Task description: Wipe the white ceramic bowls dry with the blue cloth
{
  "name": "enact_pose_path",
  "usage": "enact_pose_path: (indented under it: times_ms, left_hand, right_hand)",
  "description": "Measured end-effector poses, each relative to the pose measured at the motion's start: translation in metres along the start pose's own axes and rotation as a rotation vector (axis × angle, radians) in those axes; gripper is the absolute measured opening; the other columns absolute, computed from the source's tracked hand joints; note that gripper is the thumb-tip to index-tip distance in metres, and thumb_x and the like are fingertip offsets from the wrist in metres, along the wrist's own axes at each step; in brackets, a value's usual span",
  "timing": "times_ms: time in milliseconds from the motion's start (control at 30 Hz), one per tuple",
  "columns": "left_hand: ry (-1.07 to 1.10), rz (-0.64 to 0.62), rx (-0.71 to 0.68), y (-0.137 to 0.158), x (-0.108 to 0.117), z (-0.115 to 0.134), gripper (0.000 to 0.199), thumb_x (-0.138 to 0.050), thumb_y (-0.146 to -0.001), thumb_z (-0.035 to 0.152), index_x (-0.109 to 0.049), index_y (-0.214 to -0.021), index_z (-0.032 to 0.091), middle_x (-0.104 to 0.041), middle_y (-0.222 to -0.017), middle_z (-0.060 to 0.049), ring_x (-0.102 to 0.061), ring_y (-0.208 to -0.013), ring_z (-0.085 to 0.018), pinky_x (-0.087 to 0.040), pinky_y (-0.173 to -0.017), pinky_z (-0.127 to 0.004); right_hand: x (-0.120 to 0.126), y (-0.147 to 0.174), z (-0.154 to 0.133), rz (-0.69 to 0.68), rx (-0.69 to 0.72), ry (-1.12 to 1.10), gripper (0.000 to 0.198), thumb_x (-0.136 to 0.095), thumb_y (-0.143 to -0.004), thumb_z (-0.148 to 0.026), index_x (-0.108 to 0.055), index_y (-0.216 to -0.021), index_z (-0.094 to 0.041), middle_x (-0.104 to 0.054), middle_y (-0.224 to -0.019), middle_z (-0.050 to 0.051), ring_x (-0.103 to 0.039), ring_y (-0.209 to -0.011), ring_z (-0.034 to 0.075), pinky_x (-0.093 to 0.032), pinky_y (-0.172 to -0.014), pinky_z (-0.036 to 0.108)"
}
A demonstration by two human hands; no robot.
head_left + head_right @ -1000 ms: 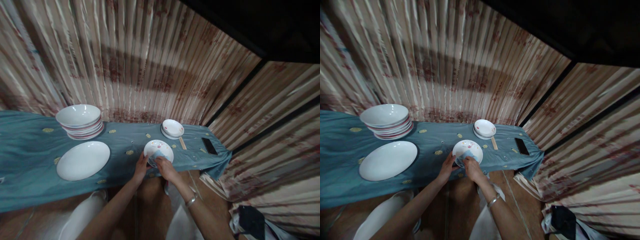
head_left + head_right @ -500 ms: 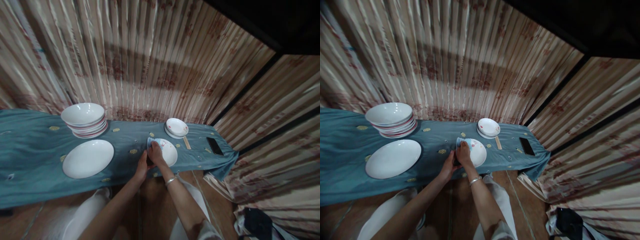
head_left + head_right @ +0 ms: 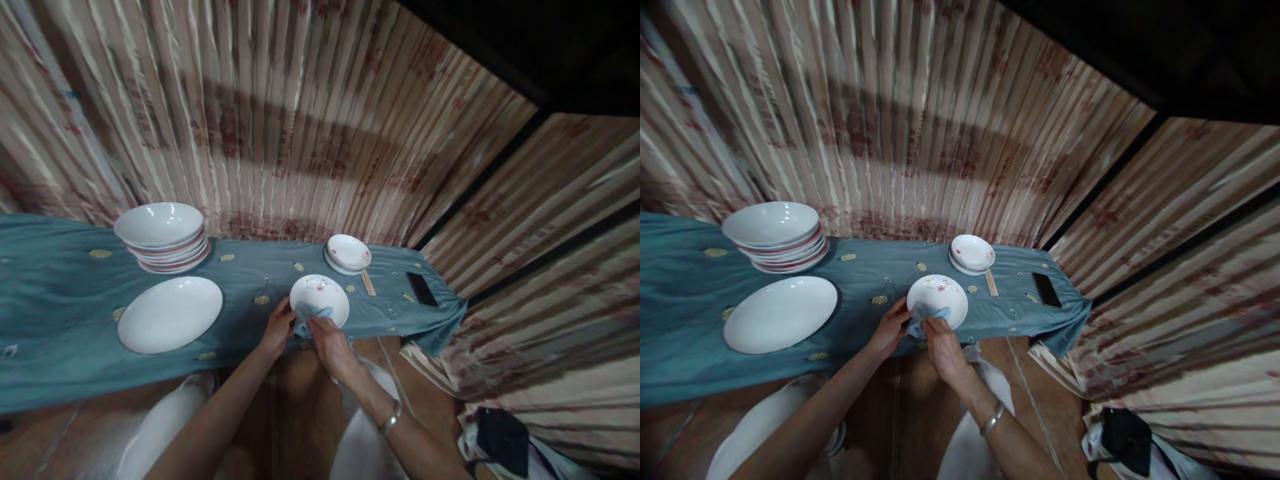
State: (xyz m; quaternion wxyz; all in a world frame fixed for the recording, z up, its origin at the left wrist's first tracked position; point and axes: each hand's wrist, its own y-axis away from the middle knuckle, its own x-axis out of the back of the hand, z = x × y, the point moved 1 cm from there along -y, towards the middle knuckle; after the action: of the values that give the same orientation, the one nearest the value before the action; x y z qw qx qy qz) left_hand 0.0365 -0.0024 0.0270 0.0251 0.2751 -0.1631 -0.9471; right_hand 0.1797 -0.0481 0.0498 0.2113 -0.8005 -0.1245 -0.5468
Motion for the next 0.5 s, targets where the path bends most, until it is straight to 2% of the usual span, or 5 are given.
enact_pose_path:
  times_ms: [133,233,333,500]
  left_hand:
    - [0.007,-0.029,-0.028,0.001,0.001,-0.001,0.054,-0.076,-0.054,0.020,-0.065,-0.106,0.019,-0.064,-0.118,-0.009,-0.065,-0.089,-0.024,-0.058,-0.063,-0.035]
    - [0.029,-0.018,-0.012,-0.002,0.002,-0.004,0.054,-0.075,-0.057,0.016,-0.063,-0.109,0.021,-0.059,-0.128,-0.011,-0.062,-0.104,-0.030,-0.060,-0.071,-0.044]
    - [0.041,0.024,0.005,-0.005,0.004,-0.007,0.060,-0.073,-0.059,0.013,-0.060,-0.117,0.024,-0.055,-0.134,-0.011,-0.059,-0.112,-0.032,-0.058,-0.076,-0.050]
    - [0.019,0.022,0.018,-0.008,0.007,-0.008,0.064,-0.074,-0.061,0.014,-0.059,-0.122,0.025,-0.057,-0.133,-0.011,-0.059,-0.113,-0.033,-0.058,-0.080,-0.050]
  right_hand:
    - [0.009,0.026,0.027,0.070,-0.001,0.015,0.042,-0.034,-0.093,-0.011,-0.060,-0.125,-0.015,-0.060,-0.128,0.012,-0.053,-0.118,0.023,-0.044,-0.103,0.041]
    - [0.011,0.036,0.048,0.137,-0.123,0.005,0.040,-0.036,-0.092,-0.014,-0.064,-0.121,-0.015,-0.054,-0.136,0.014,-0.048,-0.126,0.025,-0.041,-0.106,0.045]
    - [0.010,0.034,0.066,0.161,-0.255,-0.040,0.036,-0.043,-0.090,-0.016,-0.067,-0.116,-0.019,-0.047,-0.143,0.013,-0.044,-0.132,0.026,-0.039,-0.108,0.047]
    - [0.012,0.014,0.091,0.148,-0.323,-0.053,0.034,-0.045,-0.088,-0.014,-0.069,-0.112,-0.017,-0.056,-0.136,0.013,-0.053,-0.125,0.023,-0.040,-0.108,0.041]
